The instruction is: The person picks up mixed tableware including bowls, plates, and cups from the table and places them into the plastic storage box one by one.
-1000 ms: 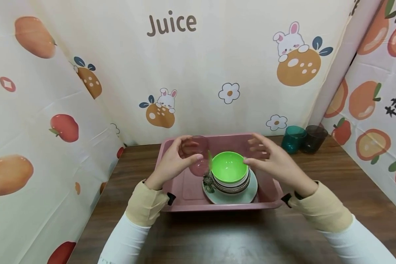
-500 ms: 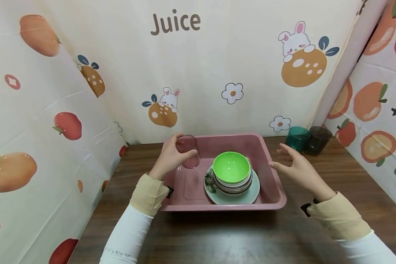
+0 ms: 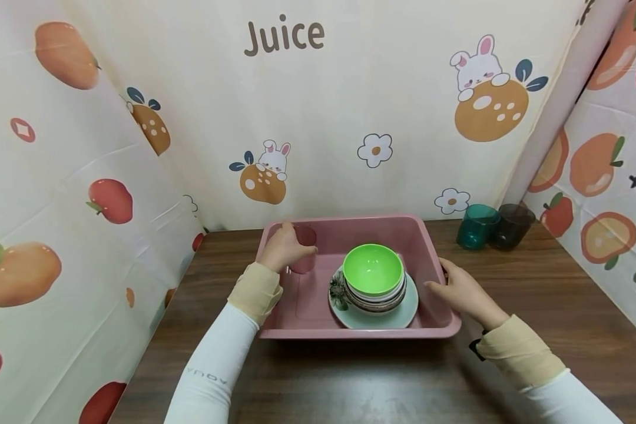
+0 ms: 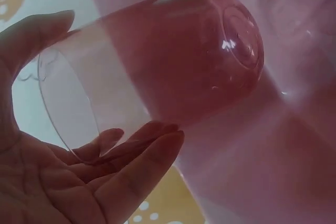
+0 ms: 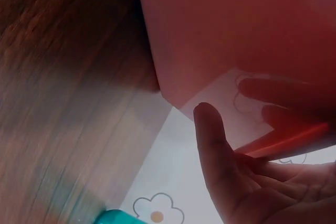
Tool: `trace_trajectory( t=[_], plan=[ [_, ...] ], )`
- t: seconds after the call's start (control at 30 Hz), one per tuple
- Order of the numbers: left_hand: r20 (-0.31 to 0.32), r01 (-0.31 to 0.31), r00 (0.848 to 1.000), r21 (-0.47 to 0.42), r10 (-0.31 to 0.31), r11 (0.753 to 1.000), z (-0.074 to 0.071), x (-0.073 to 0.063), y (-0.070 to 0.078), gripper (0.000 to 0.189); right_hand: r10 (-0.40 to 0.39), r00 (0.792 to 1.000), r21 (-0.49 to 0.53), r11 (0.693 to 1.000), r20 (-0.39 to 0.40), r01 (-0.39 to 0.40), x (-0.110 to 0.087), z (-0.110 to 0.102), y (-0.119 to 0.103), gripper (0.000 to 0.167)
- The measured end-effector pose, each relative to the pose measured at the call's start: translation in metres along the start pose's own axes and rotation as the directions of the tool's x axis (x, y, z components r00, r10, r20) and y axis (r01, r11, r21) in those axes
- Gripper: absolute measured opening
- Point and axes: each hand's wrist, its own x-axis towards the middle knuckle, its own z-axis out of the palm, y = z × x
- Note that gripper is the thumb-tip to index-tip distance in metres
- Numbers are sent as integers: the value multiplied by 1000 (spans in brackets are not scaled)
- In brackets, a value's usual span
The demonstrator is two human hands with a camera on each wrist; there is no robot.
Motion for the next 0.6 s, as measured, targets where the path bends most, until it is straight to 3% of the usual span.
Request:
trace_trajectory(
  t=[0.13, 0.6],
  plan=[
    [0, 10, 1000, 55, -10, 998, 3, 7, -2, 98, -3, 1000, -16, 1000, -23, 3, 1, 3, 1, 65],
    [45, 28, 998, 110, -33, 994, 7, 24, -15, 90, -20, 999, -4, 1000, -39, 20, 2, 5, 1, 60]
  ],
)
